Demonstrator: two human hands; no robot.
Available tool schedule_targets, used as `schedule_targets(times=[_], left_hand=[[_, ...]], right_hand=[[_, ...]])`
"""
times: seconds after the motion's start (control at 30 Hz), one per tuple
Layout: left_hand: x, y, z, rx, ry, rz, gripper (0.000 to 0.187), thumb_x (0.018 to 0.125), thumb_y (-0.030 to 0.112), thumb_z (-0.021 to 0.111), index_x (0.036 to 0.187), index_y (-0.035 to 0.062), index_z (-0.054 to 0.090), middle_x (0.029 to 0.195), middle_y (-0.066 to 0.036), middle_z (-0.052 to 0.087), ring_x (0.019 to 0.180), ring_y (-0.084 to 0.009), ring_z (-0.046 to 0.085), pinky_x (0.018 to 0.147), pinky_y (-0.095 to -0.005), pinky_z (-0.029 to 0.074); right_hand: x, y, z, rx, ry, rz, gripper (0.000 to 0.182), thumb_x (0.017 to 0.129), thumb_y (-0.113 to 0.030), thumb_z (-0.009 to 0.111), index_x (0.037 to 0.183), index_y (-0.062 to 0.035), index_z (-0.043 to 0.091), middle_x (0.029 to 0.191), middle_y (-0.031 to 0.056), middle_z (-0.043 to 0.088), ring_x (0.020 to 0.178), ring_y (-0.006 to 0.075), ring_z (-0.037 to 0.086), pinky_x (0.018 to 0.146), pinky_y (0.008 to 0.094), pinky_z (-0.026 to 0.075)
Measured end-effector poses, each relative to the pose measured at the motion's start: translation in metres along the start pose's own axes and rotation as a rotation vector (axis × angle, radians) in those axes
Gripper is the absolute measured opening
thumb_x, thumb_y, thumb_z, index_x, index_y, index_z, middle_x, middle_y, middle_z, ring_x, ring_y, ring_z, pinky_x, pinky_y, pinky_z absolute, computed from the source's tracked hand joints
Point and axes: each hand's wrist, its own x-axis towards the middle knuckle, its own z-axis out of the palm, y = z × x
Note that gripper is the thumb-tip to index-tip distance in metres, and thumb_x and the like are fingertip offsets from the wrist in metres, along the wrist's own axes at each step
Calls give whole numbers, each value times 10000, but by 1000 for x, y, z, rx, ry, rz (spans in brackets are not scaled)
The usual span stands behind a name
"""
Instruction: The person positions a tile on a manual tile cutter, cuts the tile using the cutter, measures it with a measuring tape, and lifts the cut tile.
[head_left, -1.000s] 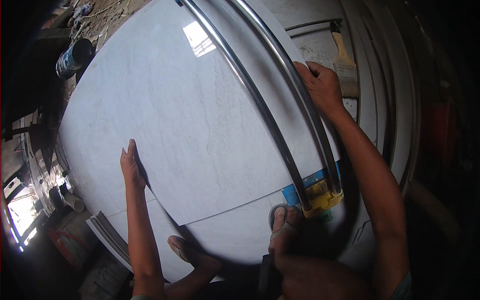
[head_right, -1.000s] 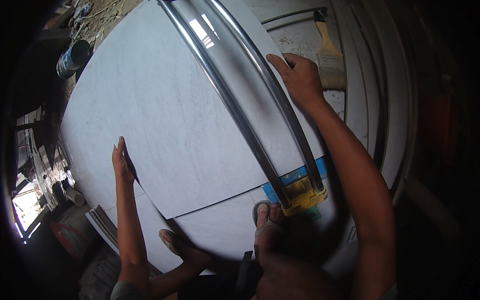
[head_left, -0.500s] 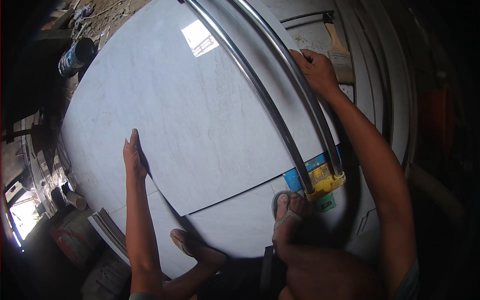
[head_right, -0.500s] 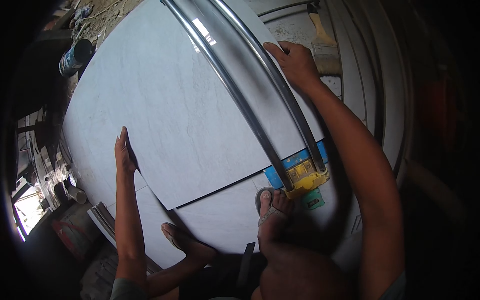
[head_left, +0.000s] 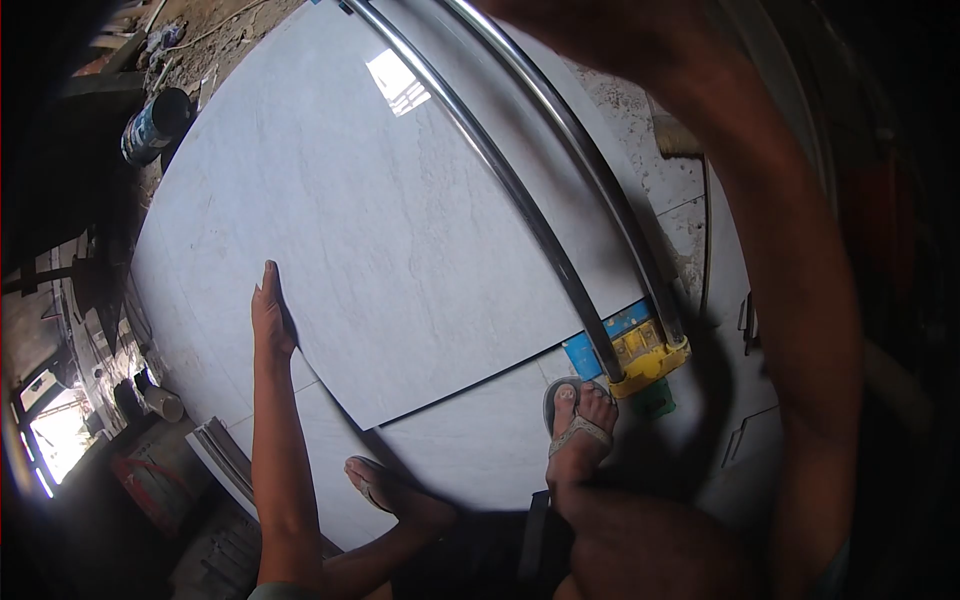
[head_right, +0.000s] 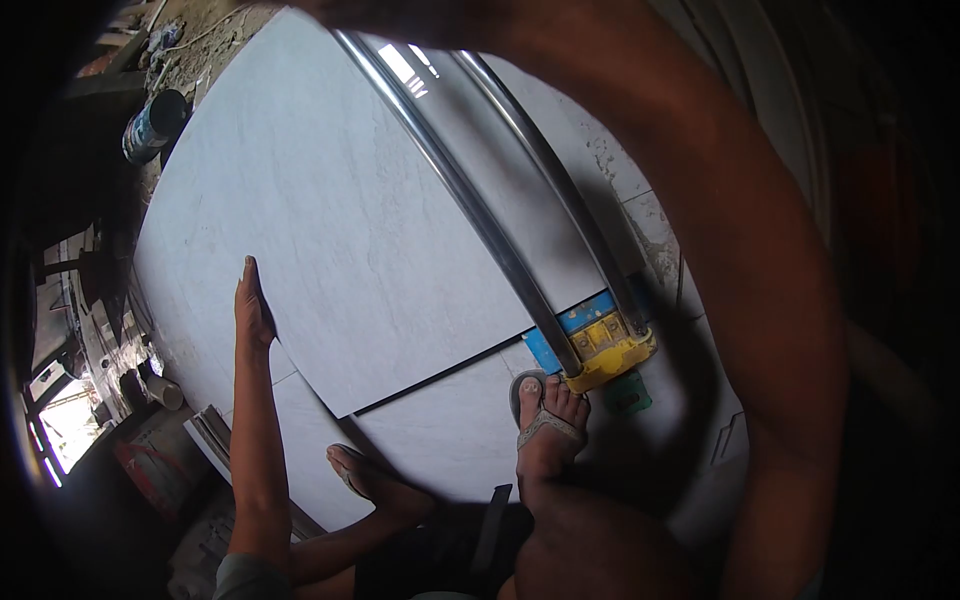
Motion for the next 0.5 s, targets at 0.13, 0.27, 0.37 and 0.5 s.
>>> schedule_targets(times=[0.13,0.27,0.37,0.5], left_hand=[[-3,0,3,14,22,6,708,984,494,672,1384,-60,486,1306,-180,634,1155,-283,646,1007,-442,531],[-8,2,8,13,36,11,741,975,496,682,1405,-65,459,1320,-188,625,1158,-290,644,1012,-453,527],[-2,0,2,18,32,-2,774,966,514,688,1419,-66,448,1347,-195,609,1193,-297,624,1043,-462,504],[3,-4,-1,28,58,-11,831,947,565,688,1435,-60,441,1394,-191,580,1262,-305,578,1086,-472,467]], right_hand=[[8,-5,4,-20,-108,59,621,1014,-505,548,1271,54,629,1090,283,698,999,361,712,878,422,558],[12,-6,5,-22,-165,119,604,1017,-500,548,1277,38,639,1091,268,700,1011,358,706,895,423,550],[9,1,5,1,-153,162,591,1020,-495,547,1281,26,646,1091,257,701,1021,355,702,908,423,544],[-16,27,11,93,-72,292,575,1024,-490,547,1287,10,656,1092,242,703,1033,352,697,925,423,536]])
